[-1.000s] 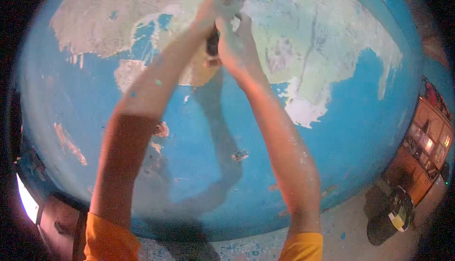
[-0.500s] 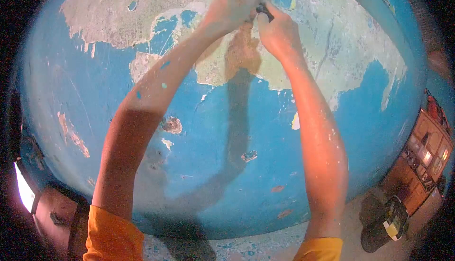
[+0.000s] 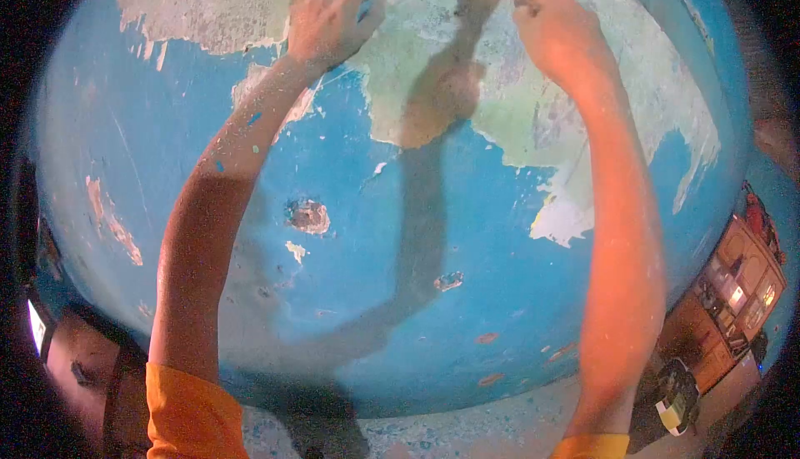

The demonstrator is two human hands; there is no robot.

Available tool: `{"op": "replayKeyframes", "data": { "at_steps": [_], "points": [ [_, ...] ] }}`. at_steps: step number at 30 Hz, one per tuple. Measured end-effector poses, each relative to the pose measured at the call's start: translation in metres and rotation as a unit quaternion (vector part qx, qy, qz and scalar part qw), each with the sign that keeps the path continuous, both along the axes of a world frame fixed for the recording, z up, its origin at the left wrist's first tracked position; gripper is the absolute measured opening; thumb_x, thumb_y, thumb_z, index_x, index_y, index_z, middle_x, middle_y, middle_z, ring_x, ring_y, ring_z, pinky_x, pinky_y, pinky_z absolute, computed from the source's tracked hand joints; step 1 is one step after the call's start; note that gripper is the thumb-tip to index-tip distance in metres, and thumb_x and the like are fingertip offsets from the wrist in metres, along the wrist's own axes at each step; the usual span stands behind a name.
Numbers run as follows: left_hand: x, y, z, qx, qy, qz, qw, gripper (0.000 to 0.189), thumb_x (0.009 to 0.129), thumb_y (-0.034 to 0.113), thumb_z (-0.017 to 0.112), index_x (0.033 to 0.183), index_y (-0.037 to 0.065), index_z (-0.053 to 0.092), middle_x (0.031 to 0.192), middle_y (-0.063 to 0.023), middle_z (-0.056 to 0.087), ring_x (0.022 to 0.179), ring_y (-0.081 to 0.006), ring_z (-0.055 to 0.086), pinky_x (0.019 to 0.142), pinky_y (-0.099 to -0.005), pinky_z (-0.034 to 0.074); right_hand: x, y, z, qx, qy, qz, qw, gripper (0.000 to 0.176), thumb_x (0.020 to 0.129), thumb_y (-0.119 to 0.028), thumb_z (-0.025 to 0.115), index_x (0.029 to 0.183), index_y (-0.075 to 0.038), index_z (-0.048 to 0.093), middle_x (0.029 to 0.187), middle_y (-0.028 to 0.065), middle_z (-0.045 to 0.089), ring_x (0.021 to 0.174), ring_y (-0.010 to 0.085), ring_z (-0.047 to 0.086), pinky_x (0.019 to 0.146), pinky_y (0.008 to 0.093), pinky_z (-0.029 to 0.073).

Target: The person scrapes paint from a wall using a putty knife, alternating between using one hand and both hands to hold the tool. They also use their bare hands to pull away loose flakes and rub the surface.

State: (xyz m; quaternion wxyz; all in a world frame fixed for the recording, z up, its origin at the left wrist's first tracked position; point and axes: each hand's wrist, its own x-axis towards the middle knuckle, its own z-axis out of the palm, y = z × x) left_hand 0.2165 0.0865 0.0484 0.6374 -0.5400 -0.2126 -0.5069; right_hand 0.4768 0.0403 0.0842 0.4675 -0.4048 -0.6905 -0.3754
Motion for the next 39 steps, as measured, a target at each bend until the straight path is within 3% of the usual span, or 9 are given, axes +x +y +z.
{"op": "replayKeyframes", "data": {
  "at_steps": [2, 5, 8, 11, 14, 17, 19, 33, 39],
  "points": [
    [0.009, 0.004, 0.006, -0.018, 0.03, -0.015, 0.999, 0.025, 0.079, 0.017, 0.062, 0.1, 0.005, 0.055, 0.105, -0.0086, 0.059, 0.113, -0.0266, 0.051, 0.104, -0.0499, 0.033, 0.006, 0.006, 0.008, -0.102, 0.092, 0.103, 0.985, 0.044, 0.091, -0.028, 0.049, 0.133, -0.016, 0.056, 0.098, 0.017, 0.07, 0.088, 0.0297, 0.068, 0.08, 0.0394, 0.051],
    [0.009, 0.004, 0.003, 0.037, 0.065, 0.002, 0.997, 0.035, 0.085, 0.017, 0.057, 0.118, 0.005, 0.054, 0.1, -0.0141, 0.062, 0.1, -0.0321, 0.059, 0.093, -0.0494, 0.043, -0.006, 0.008, 0.0, -0.028, 0.068, -0.01, 0.997, 0.045, 0.092, -0.029, 0.049, 0.134, -0.016, 0.054, 0.102, 0.0178, 0.069, 0.092, 0.0292, 0.068, 0.082, 0.0404, 0.051],
    [0.0, 0.015, 0.005, 0.045, 0.048, 0.025, 0.998, 0.024, 0.081, 0.019, 0.063, 0.103, 0.011, 0.058, 0.112, -0.0048, 0.059, 0.108, -0.0277, 0.054, 0.095, -0.0441, 0.04, 0.004, 0.005, -0.015, 0.015, 0.021, 0.06, 0.998, 0.035, 0.091, -0.03, 0.046, 0.117, -0.012, 0.061, 0.111, 0.0207, 0.063, 0.104, 0.0404, 0.059, 0.09, 0.0485, 0.048],
    [0.008, 0.016, 0.011, 0.035, 0.057, 0.028, 0.997, 0.025, 0.081, 0.017, 0.063, 0.105, 0.011, 0.058, 0.113, -0.0055, 0.06, 0.11, -0.0275, 0.054, 0.097, -0.0435, 0.039, -0.017, 0.022, 0.009, -0.026, 0.057, -0.038, 0.997, 0.047, 0.089, -0.031, 0.051, 0.134, -0.018, 0.053, 0.11, 0.0213, 0.065, 0.105, 0.0379, 0.061, 0.091, 0.0428, 0.048],
    [0.005, 0.015, 0.007, 0.027, 0.059, 0.017, 0.998, 0.025, 0.081, 0.016, 0.063, 0.104, 0.01, 0.058, 0.113, -0.0048, 0.06, 0.108, -0.0276, 0.055, 0.096, -0.0427, 0.04, -0.013, 0.052, 0.019, 0.062, 0.061, 0.0, 0.996, 0.038, 0.09, -0.03, 0.046, 0.12, -0.013, 0.061, 0.115, 0.0206, 0.062, 0.108, 0.0411, 0.057, 0.093, 0.0488, 0.046],
    [0.001, 0.015, 0.008, 0.037, 0.062, 0.006, 0.997, 0.024, 0.08, 0.015, 0.064, 0.103, 0.01, 0.059, 0.112, -0.0045, 0.06, 0.106, -0.0273, 0.056, 0.096, -0.0426, 0.04, 0.0, -0.022, 0.007, -0.031, -0.026, -0.055, 0.998, 0.046, 0.093, -0.027, 0.052, 0.134, -0.006, 0.05, 0.121, 0.0244, 0.06, 0.104, 0.0447, 0.059, 0.086, 0.0496, 0.049],
    [0.005, 0.017, 0.006, 0.034, 0.053, 0.017, 0.998, 0.024, 0.08, 0.015, 0.064, 0.102, 0.01, 0.058, 0.111, -0.0043, 0.061, 0.106, -0.0269, 0.057, 0.096, -0.0427, 0.04, 0.001, 0.003, 0.008, 0.016, -0.016, -0.07, 0.997, 0.044, 0.09, -0.017, 0.051, 0.133, -0.006, 0.05, 0.111, 0.0268, 0.063, 0.096, 0.0451, 0.061, 0.082, 0.0517, 0.05],
    [-0.001, 0.012, 0.006, 0.03, 0.047, 0.02, 0.998, 0.024, 0.079, 0.014, 0.063, 0.102, 0.009, 0.057, 0.108, -0.0056, 0.06, 0.103, -0.0263, 0.057, 0.096, -0.0433, 0.039, -0.014, -0.005, 0.007, 0.002, 0.014, -0.044, 0.999, 0.05, 0.086, -0.029, 0.051, 0.135, -0.018, 0.051, 0.117, 0.0188, 0.063, 0.109, 0.0399, 0.058, 0.096, 0.0448, 0.046],
    [0.003, 0.014, 0.005, 0.05, 0.057, 0.0, 0.997, 0.021, 0.079, 0.015, 0.063, 0.099, 0.01, 0.057, 0.106, -0.0052, 0.06, 0.102, -0.0255, 0.057, 0.093, -0.0432, 0.041, -0.021, 0.024, 0.004, 0.047, 0.064, -0.01, 0.997, 0.044, 0.084, -0.021, 0.047, 0.127, -0.011, 0.054, 0.117, 0.0192, 0.062, 0.109, 0.0431, 0.057, 0.095, 0.0492, 0.045]
  ]
}}
